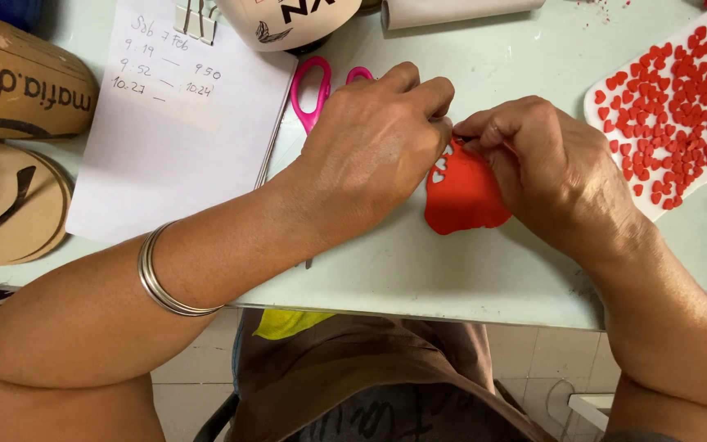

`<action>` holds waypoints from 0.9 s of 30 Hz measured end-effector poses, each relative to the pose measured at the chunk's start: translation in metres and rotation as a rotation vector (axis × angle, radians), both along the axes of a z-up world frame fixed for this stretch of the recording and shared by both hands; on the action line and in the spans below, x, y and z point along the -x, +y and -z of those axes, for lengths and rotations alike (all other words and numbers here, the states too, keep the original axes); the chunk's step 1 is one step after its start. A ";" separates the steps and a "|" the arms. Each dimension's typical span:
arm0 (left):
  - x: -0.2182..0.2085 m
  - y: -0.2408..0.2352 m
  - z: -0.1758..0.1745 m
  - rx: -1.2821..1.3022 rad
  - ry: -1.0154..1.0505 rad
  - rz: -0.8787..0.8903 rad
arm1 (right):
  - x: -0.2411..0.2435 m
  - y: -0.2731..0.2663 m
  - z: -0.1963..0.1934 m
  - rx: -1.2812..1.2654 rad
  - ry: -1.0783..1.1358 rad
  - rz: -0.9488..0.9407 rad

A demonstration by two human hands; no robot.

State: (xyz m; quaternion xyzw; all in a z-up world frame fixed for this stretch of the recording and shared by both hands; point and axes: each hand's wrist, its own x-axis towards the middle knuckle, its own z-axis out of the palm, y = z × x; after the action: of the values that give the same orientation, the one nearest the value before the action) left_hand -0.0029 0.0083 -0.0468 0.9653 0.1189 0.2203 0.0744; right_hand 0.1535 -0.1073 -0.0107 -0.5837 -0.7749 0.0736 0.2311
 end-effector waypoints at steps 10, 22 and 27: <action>0.002 0.001 -0.007 0.083 -0.016 0.050 | -0.002 0.002 0.003 0.025 0.041 0.020; 0.002 -0.003 -0.032 0.241 -0.137 0.046 | -0.011 0.003 -0.019 0.239 0.790 0.272; 0.002 -0.009 -0.044 0.565 -0.374 0.238 | -0.017 0.004 -0.015 0.360 1.130 0.435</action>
State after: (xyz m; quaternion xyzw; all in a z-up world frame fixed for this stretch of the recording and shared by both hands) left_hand -0.0048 -0.0008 -0.0033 0.8566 0.0460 0.3414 0.3842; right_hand 0.1703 -0.1031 0.0042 -0.6287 -0.3723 0.4510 0.5125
